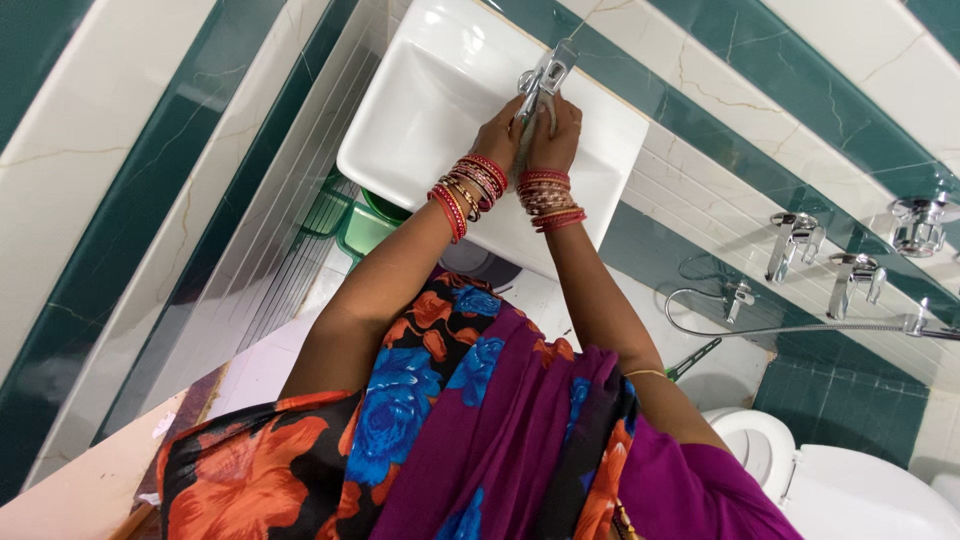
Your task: The person wipes the bathroom faucets and handles with a cloth.
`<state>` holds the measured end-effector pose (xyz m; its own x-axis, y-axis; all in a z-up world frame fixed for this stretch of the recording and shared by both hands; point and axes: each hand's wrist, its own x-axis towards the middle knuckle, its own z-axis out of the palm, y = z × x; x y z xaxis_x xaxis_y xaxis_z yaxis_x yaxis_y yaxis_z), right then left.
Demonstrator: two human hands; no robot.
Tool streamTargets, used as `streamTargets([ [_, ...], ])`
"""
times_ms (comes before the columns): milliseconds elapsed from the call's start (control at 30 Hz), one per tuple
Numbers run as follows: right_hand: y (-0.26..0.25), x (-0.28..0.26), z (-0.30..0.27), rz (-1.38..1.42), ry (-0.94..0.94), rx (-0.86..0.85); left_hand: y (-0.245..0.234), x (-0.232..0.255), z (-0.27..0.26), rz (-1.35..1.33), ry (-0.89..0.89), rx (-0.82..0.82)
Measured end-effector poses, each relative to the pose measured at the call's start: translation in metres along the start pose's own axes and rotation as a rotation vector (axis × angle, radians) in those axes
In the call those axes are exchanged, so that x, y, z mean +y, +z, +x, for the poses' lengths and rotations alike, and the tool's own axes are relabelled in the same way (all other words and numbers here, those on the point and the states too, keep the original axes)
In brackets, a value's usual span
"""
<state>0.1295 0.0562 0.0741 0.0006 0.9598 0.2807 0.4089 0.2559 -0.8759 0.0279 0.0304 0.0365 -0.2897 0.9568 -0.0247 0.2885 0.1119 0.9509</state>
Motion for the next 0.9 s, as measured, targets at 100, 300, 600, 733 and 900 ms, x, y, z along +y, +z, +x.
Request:
streamTargets([
  [100,-0.010,0.002,-0.031,0.004,-0.058,-0.059,0.002,-0.011,0.010,-0.071,-0.023,-0.032],
  [300,-0.060,-0.005,-0.056,0.173,0.054,-0.327,-0.014,-0.039,-0.014,-0.362,-0.042,-0.206],
  [600,-0.082,-0.032,-0.059,0.854,0.246,-0.539,-0.059,-0.002,-0.057,-0.484,0.066,-0.432],
  [733,-0.088,-0.059,-0.071,0.551,-0.042,-0.452,-0.090,0.027,-0.071,-0.413,0.259,-0.386],
  [900,-0.082,-0.069,-0.085,0.353,0.019,-0.332,-0.114,0.049,-0.084,-0.217,0.274,-0.302],
])
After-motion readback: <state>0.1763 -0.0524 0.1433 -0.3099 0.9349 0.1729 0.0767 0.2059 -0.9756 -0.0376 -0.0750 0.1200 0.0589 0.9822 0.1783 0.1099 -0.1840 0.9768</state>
